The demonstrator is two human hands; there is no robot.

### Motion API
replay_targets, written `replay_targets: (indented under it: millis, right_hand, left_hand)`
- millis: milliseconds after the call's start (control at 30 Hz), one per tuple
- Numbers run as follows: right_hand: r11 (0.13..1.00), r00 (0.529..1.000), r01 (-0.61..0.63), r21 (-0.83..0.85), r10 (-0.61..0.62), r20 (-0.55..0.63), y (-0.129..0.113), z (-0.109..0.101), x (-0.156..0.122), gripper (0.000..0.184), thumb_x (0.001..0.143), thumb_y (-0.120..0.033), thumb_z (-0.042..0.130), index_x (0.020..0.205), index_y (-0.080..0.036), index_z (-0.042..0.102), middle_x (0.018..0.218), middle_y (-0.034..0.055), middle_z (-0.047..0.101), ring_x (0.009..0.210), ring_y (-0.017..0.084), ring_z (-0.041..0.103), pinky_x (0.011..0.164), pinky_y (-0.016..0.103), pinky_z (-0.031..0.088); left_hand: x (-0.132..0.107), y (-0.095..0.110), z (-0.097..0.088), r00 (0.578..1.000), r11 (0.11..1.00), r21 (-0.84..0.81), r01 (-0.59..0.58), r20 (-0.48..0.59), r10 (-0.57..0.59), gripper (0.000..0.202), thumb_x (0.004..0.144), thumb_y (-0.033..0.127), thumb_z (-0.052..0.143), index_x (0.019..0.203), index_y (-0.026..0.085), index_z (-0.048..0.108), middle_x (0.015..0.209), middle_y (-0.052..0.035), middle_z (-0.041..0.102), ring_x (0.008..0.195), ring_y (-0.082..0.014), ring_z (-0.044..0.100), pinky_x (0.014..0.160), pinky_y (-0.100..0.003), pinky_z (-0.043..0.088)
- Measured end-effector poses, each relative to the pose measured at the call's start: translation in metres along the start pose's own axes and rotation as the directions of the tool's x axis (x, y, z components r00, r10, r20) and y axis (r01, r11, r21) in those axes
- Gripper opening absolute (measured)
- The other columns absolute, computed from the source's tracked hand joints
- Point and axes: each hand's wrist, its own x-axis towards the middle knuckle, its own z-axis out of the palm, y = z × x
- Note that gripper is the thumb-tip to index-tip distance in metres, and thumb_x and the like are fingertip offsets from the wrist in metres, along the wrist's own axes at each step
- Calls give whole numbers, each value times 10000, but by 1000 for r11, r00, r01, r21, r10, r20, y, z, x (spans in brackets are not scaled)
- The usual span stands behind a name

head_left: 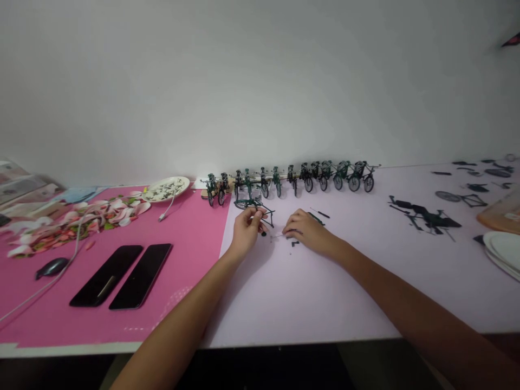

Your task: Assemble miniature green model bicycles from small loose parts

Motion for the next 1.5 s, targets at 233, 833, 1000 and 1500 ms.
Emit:
replay_targets:
  millis: [233, 833, 1000, 1500]
  right_hand:
    - [1000, 1000, -5, 23, 5, -28, 1, 0, 0, 317, 1017, -471, 558, 937, -329, 831, 950, 66, 784, 981, 310, 575, 885, 540, 500]
    - [999, 999, -24, -25, 23, -31, -11, 1, 1, 255, 951, -512, 670, 897, -320, 829, 912, 81, 757, 996, 317, 580, 906, 544, 487]
    - [998, 996, -56, 36, 59, -66, -24, -3, 1, 450, 992, -642, 525, 962, -288, 801, 959, 95, 751, 1041, 326, 590, 927, 545, 488]
    - [999, 925, -45, 24, 51, -376, -39, -5, 2, 282, 1025, -484, 536, 980, -240, 669, 888, 76, 647, 912, 265, 587, 798, 416, 506]
  left_hand:
    - [2, -4, -1, 1000, 1000, -23, -15, -20, 14, 375, 890, 534, 670, 878, 166, 601, 760, -1, 632, 470, -73, 587, 473, -194, 418]
    - [0, -4, 0, 999, 999, 20, -46, -1, 47, 406, 901, 574, 644, 878, 171, 604, 749, 5, 597, 438, -70, 547, 443, -200, 399]
    - [-4, -8, -2, 989, 971, 197, -139, 67, 128, 267, 960, 429, 573, 938, 179, 662, 798, -23, 644, 481, -95, 554, 511, -235, 451]
    - [-10, -3, -1, 928, 736, 568, -368, 277, 249, 237, 960, 264, 537, 998, 210, 765, 935, -93, 735, 771, -213, 655, 725, -312, 493]
